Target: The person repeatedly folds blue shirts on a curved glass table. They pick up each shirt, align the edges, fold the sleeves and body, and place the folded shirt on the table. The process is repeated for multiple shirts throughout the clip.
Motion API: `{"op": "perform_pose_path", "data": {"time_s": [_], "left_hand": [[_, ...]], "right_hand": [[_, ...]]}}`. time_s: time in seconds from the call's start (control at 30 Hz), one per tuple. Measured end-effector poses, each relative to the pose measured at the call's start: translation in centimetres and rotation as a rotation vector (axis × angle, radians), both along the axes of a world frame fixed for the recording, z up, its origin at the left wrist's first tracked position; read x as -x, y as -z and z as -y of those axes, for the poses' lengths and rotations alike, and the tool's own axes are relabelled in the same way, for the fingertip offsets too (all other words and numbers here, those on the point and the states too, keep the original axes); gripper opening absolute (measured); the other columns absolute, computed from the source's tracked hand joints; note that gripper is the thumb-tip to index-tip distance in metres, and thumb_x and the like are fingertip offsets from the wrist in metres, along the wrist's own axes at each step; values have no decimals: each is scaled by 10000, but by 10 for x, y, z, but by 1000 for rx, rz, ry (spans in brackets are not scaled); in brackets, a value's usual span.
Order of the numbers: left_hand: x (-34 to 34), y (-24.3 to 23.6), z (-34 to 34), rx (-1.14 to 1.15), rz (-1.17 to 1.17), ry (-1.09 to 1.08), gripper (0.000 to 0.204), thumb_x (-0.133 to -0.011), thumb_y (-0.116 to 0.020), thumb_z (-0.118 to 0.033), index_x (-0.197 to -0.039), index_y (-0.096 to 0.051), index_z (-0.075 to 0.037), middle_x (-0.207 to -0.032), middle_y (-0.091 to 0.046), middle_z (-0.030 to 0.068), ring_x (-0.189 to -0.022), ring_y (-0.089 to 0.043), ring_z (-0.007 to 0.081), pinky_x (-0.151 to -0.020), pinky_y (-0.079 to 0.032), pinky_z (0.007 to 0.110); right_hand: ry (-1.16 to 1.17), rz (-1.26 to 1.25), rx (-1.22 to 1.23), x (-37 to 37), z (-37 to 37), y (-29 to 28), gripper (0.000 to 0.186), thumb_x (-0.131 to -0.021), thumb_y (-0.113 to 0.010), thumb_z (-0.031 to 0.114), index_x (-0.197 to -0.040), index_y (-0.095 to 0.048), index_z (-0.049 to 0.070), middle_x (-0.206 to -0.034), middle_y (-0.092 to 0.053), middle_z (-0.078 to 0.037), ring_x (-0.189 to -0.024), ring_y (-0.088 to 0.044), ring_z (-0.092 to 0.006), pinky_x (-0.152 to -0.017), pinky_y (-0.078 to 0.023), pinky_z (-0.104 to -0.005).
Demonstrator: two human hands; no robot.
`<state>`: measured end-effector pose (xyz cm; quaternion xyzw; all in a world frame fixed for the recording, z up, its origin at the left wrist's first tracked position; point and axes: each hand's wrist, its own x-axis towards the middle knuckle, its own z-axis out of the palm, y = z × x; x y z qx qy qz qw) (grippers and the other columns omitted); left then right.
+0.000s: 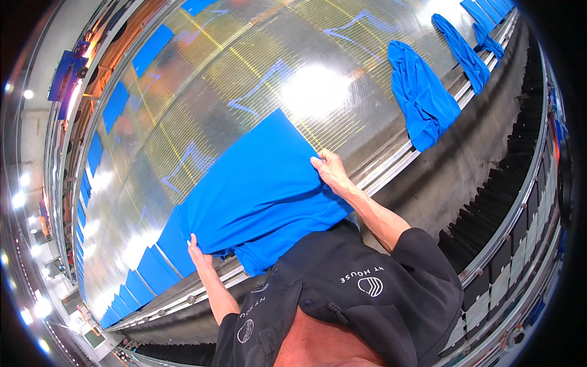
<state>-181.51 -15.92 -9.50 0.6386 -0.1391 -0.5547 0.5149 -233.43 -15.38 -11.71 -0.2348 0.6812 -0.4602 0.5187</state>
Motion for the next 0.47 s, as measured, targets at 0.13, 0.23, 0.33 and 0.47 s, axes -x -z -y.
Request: {"op": "perform_pose_path", "data": {"time_s": [0.13, 0.23, 0.33, 0.47], "left_hand": [[-9, 5, -7, -11, -16, -11, 463, -972, -630, -203, -1347, -459, 7, -1264, -607, 190, -1119, -623, 336, -954, -531, 527], [-14, 7, -13, -36, -70, 7, 466, -974, -624, -197, -1361, -449, -5, -1274, -601, 187, -1133, -617, 333, -963, -526, 529], [-15, 10, -15, -17, -65, 8, 460, -977, -616, -190, -1362, -449, -2, -1272, -602, 190, -1140, -613, 332, -970, -523, 533], [-16, 10, -16, -20, -96, 18, 470, -974, -619, -184, -1371, -444, -2, -1280, -599, 187, -1138, -614, 335, -970, -523, 534]], "right_hand": [[-14, 26, 10, 4, -3, -6, 222, -891, -637, 195, -961, -663, -14, -859, -713, -133, -805, -650, -181, -738, -516, -357], [-42, -2, -5, 8, -8, -14, 214, -894, -630, 192, -961, -663, -8, -841, -707, -118, -787, -645, -180, -733, -515, -355], [-59, -5, -33, 14, -11, -18, 220, -890, -634, 202, -963, -665, -3, -840, -706, -113, -790, -648, -184, -735, -515, -354], [-87, -45, -84, 18, -12, -20, 236, -876, -653, 222, -979, -671, 10, -860, -713, -130, -807, -654, -201, -750, -516, -366]]}}
